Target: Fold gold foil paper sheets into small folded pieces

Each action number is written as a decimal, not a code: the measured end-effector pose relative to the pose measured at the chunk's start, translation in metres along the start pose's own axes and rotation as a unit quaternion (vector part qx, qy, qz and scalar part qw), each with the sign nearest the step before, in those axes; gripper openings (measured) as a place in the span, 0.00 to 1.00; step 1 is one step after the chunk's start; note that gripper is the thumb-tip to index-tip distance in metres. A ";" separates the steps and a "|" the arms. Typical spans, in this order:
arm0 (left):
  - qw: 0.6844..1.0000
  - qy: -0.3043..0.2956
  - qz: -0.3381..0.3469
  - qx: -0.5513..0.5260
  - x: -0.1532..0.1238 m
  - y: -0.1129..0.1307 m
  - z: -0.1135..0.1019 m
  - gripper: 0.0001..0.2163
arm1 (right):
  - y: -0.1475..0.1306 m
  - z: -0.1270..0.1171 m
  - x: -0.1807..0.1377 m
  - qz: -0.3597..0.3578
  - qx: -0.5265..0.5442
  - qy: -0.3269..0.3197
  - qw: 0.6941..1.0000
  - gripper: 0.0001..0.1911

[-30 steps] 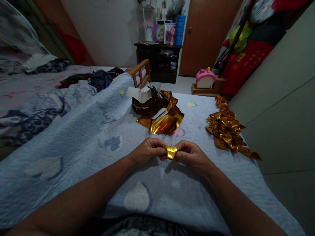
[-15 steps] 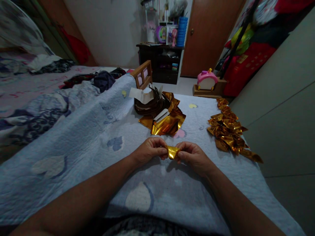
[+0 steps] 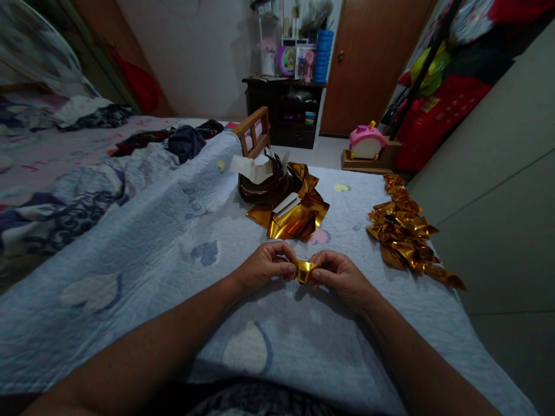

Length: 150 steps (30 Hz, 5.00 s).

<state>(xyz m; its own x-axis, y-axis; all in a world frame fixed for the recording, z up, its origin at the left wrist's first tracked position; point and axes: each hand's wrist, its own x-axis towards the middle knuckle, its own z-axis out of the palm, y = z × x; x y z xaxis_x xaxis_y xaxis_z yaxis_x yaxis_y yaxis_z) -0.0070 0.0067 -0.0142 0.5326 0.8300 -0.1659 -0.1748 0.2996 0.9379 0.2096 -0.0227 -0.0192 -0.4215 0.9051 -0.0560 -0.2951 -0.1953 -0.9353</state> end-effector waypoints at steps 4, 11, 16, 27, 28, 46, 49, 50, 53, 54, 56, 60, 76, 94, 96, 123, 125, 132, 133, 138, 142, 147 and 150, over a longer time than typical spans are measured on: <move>1.000 -0.002 0.007 0.005 0.000 -0.001 0.000 0.17 | 0.002 0.000 0.002 -0.005 0.005 0.002 1.000 0.12; 1.000 -0.008 0.019 0.005 -0.001 0.001 0.000 0.17 | 0.005 -0.002 0.003 0.000 0.000 0.015 1.000 0.13; 0.999 0.011 0.032 0.014 0.001 0.003 0.003 0.16 | 0.007 -0.002 0.003 -0.003 -0.001 0.016 1.000 0.13; 0.997 0.040 0.055 0.035 0.003 0.001 0.006 0.14 | 0.006 0.001 0.003 -0.010 -0.004 0.031 0.999 0.14; 0.997 0.036 0.055 0.037 0.003 0.001 0.006 0.14 | 0.006 0.001 0.003 -0.012 -0.007 0.029 0.999 0.14; 0.998 0.028 0.062 0.016 0.003 0.005 0.007 0.13 | 0.005 0.003 0.007 -0.023 -0.011 0.070 0.997 0.14; 0.997 0.033 0.065 0.016 0.003 0.003 0.008 0.14 | 0.006 0.004 0.007 -0.022 -0.002 0.062 0.998 0.15; 0.997 0.034 0.066 0.016 0.004 0.003 0.008 0.14 | 0.007 0.004 0.007 -0.022 -0.001 0.059 0.998 0.15; 0.997 0.036 0.066 0.016 0.004 0.002 0.008 0.15 | 0.007 0.004 0.007 -0.024 0.000 0.053 0.998 0.15; 0.997 0.036 0.066 0.015 0.004 0.002 0.008 0.15 | 0.007 0.004 0.007 -0.025 0.000 0.052 0.998 0.15; 0.997 0.039 0.068 0.012 0.004 0.002 0.008 0.15 | 0.006 0.004 0.007 -0.022 0.000 0.055 0.998 0.15; 0.997 0.044 0.066 0.007 0.004 0.002 0.008 0.16 | 0.004 0.007 0.008 -0.016 0.003 0.061 0.998 0.15; 0.995 0.059 0.083 0.014 0.005 0.002 0.013 0.16 | 0.004 0.006 0.009 -0.022 -0.004 0.082 0.996 0.16; 0.949 0.047 0.210 0.232 -0.001 -0.003 0.005 0.08 | -0.006 0.003 0.002 -0.075 -0.055 0.102 0.990 0.13; 0.907 0.049 0.275 0.316 -0.003 -0.001 0.005 0.05 | -0.006 0.003 0.001 -0.063 -0.047 0.092 0.993 0.15; 0.812 0.058 0.353 0.462 -0.007 -0.002 0.008 0.07 | -0.009 0.003 0.001 -0.048 -0.162 0.186 0.968 0.14; 0.813 0.062 0.354 0.457 -0.007 -0.002 0.008 0.06 | -0.010 0.002 0.001 -0.053 -0.195 0.213 0.956 0.14; 0.816 0.063 0.355 0.452 -0.005 -0.009 0.005 0.12 | -0.026 -0.013 -0.002 -0.097 -0.262 0.318 0.906 0.11; 0.816 0.062 0.352 0.454 -0.005 -0.010 0.004 0.12 | -0.028 -0.017 -0.002 -0.108 -0.273 0.332 0.896 0.10; 0.821 0.053 0.336 0.459 -0.006 -0.011 0.003 0.13 | -0.039 -0.038 -0.004 -0.152 -0.357 0.409 0.826 0.06; 0.822 0.040 0.327 0.464 -0.006 -0.011 0.002 0.14 | -0.053 -0.051 -0.009 -0.161 -0.440 0.477 0.744 0.03; 0.828 0.027 0.311 0.467 -0.007 -0.010 0.003 0.13 | -0.075 -0.069 -0.023 -0.172 -0.506 0.562 0.631 0.04; 0.831 0.023 0.302 0.467 -0.008 -0.008 0.004 0.13 | -0.087 -0.086 -0.033 -0.156 -0.541 0.608 0.561 0.06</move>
<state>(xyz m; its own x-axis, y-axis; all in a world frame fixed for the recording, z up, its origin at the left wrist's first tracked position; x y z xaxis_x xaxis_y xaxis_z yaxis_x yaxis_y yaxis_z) -0.0062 -0.0039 -0.0194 0.5458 0.7189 0.4304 0.3303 -0.6567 0.6780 0.3227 -0.0034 0.0339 0.5950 0.5488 0.5872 0.7773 -0.2069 -0.5941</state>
